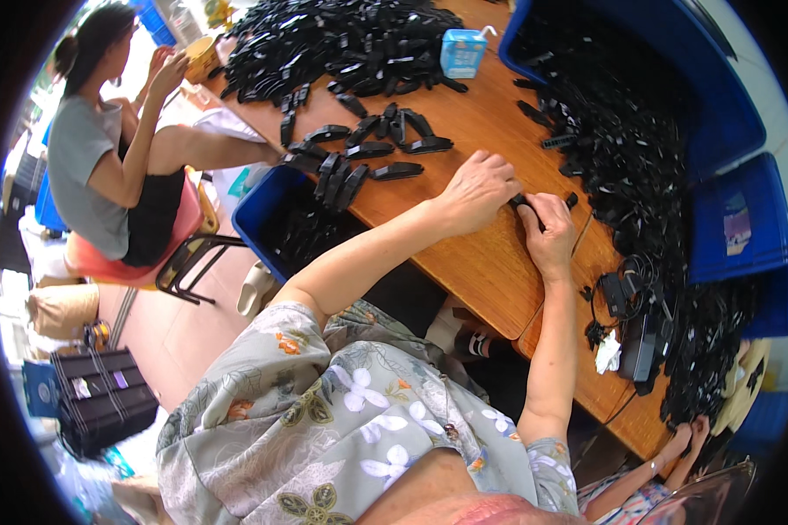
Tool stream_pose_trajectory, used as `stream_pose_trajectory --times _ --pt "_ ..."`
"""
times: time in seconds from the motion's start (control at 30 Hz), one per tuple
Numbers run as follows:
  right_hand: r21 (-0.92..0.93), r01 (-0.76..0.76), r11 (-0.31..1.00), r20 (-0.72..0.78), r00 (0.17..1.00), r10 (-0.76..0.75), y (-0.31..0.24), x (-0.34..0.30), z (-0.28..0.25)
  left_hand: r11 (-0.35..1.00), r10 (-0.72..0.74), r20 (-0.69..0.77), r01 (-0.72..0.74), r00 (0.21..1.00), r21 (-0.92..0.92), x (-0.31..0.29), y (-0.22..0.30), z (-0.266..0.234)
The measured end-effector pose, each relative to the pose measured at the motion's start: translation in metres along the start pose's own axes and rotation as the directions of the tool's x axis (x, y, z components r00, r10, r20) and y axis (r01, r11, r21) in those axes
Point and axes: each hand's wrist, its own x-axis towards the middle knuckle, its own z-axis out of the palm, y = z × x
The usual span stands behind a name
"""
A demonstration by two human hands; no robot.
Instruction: The person assembles plastic components by fitting small plastic pieces into larger plastic parts by hand and placing the assembled parts on the table.
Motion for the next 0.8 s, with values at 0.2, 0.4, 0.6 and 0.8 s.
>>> stream_pose_trajectory --times 0.2,0.4,0.6,0.8 --pt "0.034 -0.136 0.99 0.012 0.991 0.136 0.009 -0.005 0.005 0.863 -0.276 -0.043 0.267 0.96 0.429 -0.017 -0.063 -0.034" --pt "0.014 -0.147 0.989 0.055 0.988 0.146 0.016 -0.006 0.002 0.841 -0.314 -0.198 0.369 0.928 0.395 -0.075 -0.079 -0.054" --pt "0.011 -0.189 0.982 0.078 0.979 0.188 0.011 -0.006 0.001 0.859 -0.259 -0.341 0.377 0.904 0.346 -0.135 -0.072 -0.077" --pt "-0.012 -0.133 0.991 0.073 0.988 0.133 0.014 -0.008 0.001 0.823 -0.254 -0.56 0.481 0.788 0.303 -0.178 -0.07 -0.086"
